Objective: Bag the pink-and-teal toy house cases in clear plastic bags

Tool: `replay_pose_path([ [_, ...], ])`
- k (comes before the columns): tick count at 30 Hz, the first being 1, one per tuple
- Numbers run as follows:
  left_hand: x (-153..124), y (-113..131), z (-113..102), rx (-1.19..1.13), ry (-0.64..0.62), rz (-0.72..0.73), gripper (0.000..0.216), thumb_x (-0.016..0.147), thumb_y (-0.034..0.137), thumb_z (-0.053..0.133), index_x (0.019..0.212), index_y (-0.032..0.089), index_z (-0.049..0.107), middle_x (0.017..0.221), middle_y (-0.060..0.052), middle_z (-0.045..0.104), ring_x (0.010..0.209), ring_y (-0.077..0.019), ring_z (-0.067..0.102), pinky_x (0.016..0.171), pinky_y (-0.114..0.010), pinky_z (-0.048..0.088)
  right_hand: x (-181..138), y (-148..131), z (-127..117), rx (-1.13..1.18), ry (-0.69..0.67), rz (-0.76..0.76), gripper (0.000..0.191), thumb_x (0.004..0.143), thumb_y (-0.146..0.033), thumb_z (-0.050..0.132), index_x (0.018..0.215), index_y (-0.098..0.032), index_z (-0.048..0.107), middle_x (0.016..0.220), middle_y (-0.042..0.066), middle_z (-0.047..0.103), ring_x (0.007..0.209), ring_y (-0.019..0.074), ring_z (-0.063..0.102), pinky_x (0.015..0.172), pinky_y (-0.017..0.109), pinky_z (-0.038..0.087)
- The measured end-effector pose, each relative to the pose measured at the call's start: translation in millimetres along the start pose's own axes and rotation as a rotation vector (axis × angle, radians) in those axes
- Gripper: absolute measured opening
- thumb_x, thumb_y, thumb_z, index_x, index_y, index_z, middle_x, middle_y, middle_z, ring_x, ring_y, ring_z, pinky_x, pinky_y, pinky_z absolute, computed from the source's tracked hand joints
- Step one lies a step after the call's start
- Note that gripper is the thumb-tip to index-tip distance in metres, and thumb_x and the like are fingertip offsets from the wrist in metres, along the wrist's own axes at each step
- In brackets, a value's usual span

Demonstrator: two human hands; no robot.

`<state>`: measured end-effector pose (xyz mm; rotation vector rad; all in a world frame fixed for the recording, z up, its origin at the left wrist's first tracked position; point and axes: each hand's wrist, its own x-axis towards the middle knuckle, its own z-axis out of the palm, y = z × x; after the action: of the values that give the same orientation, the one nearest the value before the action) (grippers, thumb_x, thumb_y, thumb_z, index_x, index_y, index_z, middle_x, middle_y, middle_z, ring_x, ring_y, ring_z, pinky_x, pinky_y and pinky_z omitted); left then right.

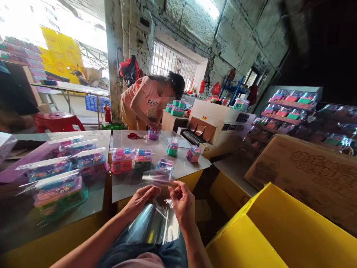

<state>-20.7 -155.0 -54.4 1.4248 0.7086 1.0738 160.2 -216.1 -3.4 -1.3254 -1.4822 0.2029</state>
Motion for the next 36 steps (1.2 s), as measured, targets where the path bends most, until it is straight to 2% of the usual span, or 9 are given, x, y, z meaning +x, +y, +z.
replay_pose_path([
  [4,-1.2,16.7,-4.0,-0.322,0.004,-0.071,0.035,0.074,0.042,0.079,0.088,0.012,0.070,0.084,-0.007,0.069,0.074,-0.0162,0.061,0.069,-0.025,0.046,7.4,-0.2,-2.5,0.029,-0.008,0.058,0.031,0.088,-0.046,0.062,0.105,-0.020,0.061,0.068,-0.001,0.059,0.057,0.0131,0.055,0.056,0.024,0.046],
  [9,-2.4,27.5,-16.8,-0.630,-0.163,-0.127,0.018,0.085,0.024,0.070,0.079,0.013,0.058,0.117,-0.014,0.070,0.091,-0.0200,0.069,0.073,-0.027,0.054,11.0,-0.4,-2.7,0.320,-0.064,0.219,0.039,0.086,-0.050,0.064,0.110,-0.022,0.051,0.077,-0.002,0.063,0.051,0.0111,0.056,0.052,0.023,0.047],
  [13,-1.8,33.2,-28.3,-0.773,-0.206,-0.146,0.016,0.090,0.020,0.063,0.079,0.014,0.053,0.133,-0.014,0.063,0.108,-0.0254,0.068,0.082,-0.032,0.056,6.5,-1.3,-5.6,0.584,-0.241,0.235,0.045,0.088,-0.049,0.063,0.118,-0.023,0.043,0.092,0.004,0.071,0.079,0.0168,0.069,0.074,0.029,0.054],
  [17,1.4,36.5,-37.9,-0.869,-0.181,-0.144,0.015,0.091,0.025,0.058,0.079,0.016,0.058,0.138,-0.010,0.059,0.120,-0.0271,0.063,0.088,-0.033,0.056,0.2,4.1,-9.3,0.458,-0.467,0.169,0.044,0.079,-0.040,0.075,0.113,-0.021,0.055,0.095,0.004,0.072,0.093,0.0193,0.067,0.086,0.033,0.052],
  [20,2.7,32.6,-42.6,-0.881,-0.176,-0.131,0.017,0.091,0.027,0.054,0.093,0.018,0.068,0.143,-0.010,0.055,0.130,-0.0300,0.054,0.094,-0.038,0.054,0.0,8.6,-9.4,0.345,-0.507,0.152,0.026,0.083,-0.044,0.070,0.089,-0.019,0.066,0.090,0.004,0.072,0.088,0.0186,0.066,0.084,0.033,0.052],
  [23,2.2,24.1,-42.1,-0.802,-0.210,-0.130,0.030,0.087,0.021,0.056,0.114,0.019,0.069,0.141,-0.011,0.057,0.133,-0.0324,0.051,0.101,-0.046,0.049,5.1,9.9,-6.1,0.438,-0.414,0.224,0.031,0.086,-0.049,0.064,0.082,-0.019,0.064,0.075,0.001,0.069,0.074,0.0156,0.065,0.075,0.030,0.053],
  [29,9.6,24.6,-27.5,-0.440,-0.476,-0.168,0.052,0.085,0.016,0.068,0.136,0.018,0.059,0.144,-0.016,0.054,0.118,-0.0352,0.062,0.093,-0.042,0.054,16.2,9.1,4.7,0.664,-0.444,0.319,0.038,0.086,-0.057,0.062,0.096,-0.020,0.063,0.067,-0.002,0.068,0.060,0.0125,0.064,0.060,0.024,0.053],
  [33,20.6,34.5,-26.4,-0.468,-0.430,-0.125,0.083,0.079,0.019,0.076,0.150,0.035,0.036,0.156,-0.013,0.037,0.115,-0.0360,0.064,0.086,-0.043,0.058,13.9,11.4,3.8,0.725,-0.569,0.353,0.049,0.087,-0.059,0.059,0.116,-0.019,0.060,0.082,0.002,0.073,0.071,0.0143,0.068,0.068,0.027,0.056],
  [36,25.4,36.6,-33.2,-0.524,-0.363,-0.090,0.090,0.077,0.027,0.079,0.152,0.037,0.030,0.156,-0.014,0.039,0.114,-0.0360,0.065,0.088,-0.046,0.057,10.0,14.3,-0.9,0.702,-0.651,0.344,0.051,0.086,-0.056,0.063,0.120,-0.019,0.060,0.087,0.003,0.074,0.078,0.0138,0.069,0.077,0.028,0.055],
])
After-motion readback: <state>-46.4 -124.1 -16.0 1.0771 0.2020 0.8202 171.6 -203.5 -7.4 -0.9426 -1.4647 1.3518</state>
